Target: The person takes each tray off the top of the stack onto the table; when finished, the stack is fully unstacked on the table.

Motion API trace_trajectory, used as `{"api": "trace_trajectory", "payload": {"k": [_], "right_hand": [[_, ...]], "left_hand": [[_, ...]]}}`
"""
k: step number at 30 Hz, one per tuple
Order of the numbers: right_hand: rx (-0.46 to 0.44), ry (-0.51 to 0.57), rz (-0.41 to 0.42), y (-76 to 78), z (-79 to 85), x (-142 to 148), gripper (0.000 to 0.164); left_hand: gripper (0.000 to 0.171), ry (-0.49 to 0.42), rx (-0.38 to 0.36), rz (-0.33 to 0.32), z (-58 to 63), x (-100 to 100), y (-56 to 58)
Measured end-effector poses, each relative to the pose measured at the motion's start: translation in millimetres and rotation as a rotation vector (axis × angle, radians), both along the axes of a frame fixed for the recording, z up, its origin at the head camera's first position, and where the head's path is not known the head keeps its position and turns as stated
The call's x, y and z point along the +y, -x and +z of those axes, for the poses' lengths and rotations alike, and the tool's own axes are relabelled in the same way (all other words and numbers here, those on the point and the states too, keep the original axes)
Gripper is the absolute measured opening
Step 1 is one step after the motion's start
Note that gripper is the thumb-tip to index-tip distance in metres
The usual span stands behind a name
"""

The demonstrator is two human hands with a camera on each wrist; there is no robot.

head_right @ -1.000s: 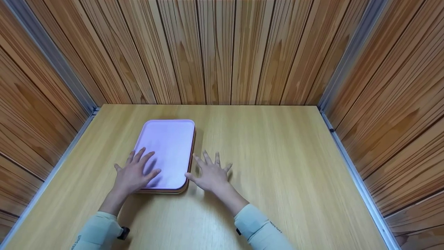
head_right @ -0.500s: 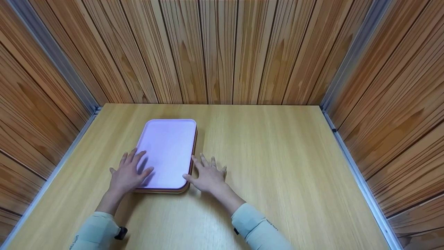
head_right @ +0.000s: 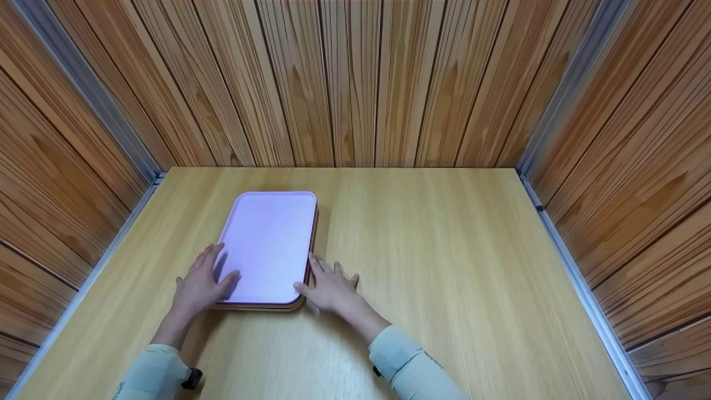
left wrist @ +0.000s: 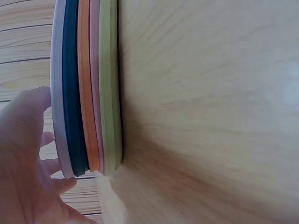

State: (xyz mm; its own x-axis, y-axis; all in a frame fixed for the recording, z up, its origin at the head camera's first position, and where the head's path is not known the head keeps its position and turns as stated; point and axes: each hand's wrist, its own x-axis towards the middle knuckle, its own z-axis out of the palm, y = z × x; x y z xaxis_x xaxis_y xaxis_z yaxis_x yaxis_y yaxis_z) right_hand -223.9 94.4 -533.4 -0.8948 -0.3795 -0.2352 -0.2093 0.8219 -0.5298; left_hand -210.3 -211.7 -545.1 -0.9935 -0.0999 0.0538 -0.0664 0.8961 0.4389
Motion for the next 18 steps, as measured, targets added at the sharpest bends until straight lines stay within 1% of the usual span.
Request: {"api": "trace_trajectory", "payload": {"k": [8, 12, 18], "right_hand": [[-0.040, -0.005, 0.005, 0.3, 1.3, 0.1, 0.081], [-0.051, 0.004, 0.016, 0.9, 2.4, 1.0, 0.080], [-0.056, 0.016, 0.024, 1.2, 2.1, 0.9, 0.079]], "left_hand": [[0.081, -0.052, -0.008, 0.005, -3.2, -2.1, 0.6], [0.076, -0.066, -0.004, 0.011, -4.5, -3.4, 2.5], [0.063, -0.109, -0.024, 0.029, -6.4, -4.8, 3.4]]}}
